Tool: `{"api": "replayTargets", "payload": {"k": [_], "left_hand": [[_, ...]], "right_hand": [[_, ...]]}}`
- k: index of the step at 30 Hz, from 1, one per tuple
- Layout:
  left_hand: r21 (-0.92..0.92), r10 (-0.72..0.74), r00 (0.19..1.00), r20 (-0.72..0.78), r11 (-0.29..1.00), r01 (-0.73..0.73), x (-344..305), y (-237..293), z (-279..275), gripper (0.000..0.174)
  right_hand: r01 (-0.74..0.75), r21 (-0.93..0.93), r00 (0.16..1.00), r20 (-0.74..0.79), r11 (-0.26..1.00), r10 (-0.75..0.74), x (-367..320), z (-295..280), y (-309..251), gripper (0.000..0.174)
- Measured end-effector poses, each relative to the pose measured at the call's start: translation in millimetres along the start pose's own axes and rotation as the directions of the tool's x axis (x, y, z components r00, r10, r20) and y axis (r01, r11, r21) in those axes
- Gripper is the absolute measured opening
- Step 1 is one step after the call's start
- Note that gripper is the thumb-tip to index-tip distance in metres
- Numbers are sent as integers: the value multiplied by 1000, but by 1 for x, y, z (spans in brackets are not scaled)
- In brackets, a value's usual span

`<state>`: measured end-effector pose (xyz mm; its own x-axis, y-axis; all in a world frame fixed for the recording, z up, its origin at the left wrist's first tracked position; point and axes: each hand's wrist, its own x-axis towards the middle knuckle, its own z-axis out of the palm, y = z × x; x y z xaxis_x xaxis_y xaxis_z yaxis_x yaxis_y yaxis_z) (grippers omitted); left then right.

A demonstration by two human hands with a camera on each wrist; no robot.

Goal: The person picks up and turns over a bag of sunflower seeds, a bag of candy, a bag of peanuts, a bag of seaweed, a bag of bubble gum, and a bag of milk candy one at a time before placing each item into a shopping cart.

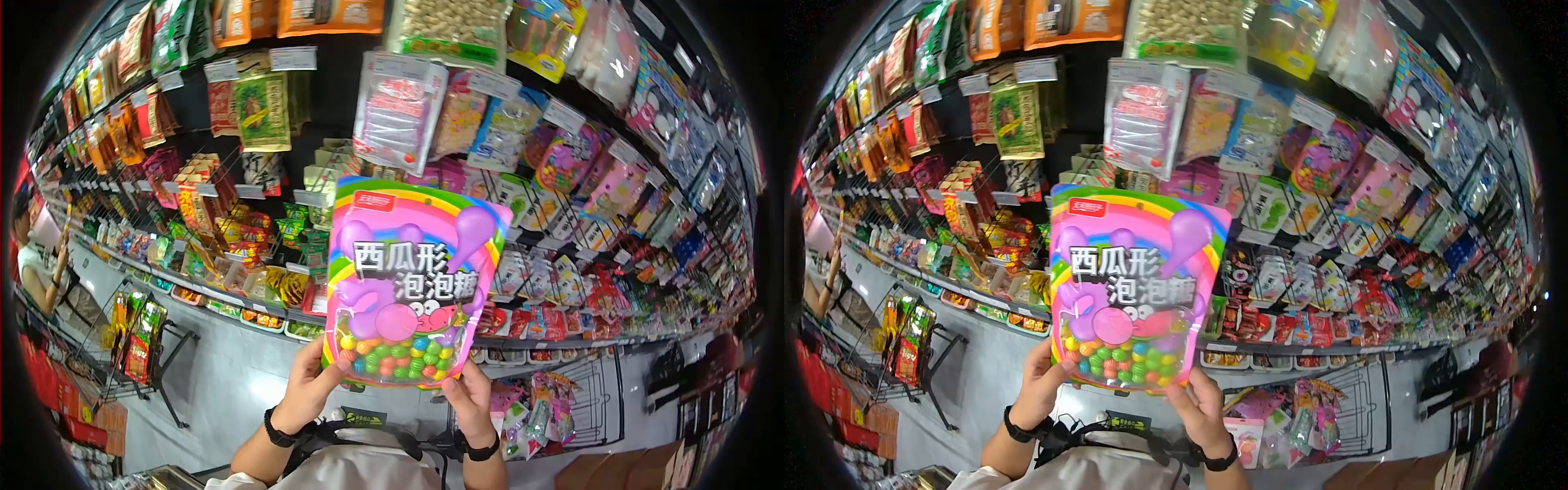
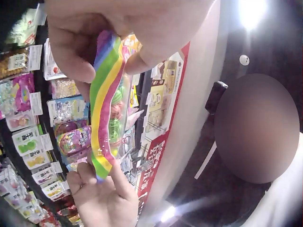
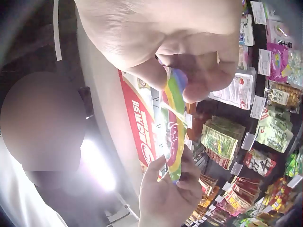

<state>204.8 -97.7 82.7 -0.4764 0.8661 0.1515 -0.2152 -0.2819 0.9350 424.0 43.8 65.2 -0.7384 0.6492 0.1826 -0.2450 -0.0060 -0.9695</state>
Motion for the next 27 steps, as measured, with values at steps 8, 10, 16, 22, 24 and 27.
{"api": "replayTargets", "payload": {"k": [8,10,16,22,24,27], "left_hand": [[85,-49,998,28,995,47,8,-11,26,39],[53,-89,995,41,995,87,10,-22,23,33],[52,-60,996,70,997,57,15,-21,33,29],[30,-29,999,38,999,27,12,-21,28,31],[-16,-74,997,29,997,74,10,-21,22,30],[10,-234,967,99,972,235,3,-22,-1,28]], "right_hand": [[24,0,986,-163,1000,-24,-3,-19,-6,29],[24,-23,984,-174,999,-27,-8,-24,-6,29],[43,3,985,-165,999,-42,-11,-30,-8,38],[-44,69,991,-120,997,52,-11,-24,-11,49],[-76,108,992,-87,991,86,-15,-20,-7,52],[-96,129,995,-29,987,100,-21,-22,10,55]]}}
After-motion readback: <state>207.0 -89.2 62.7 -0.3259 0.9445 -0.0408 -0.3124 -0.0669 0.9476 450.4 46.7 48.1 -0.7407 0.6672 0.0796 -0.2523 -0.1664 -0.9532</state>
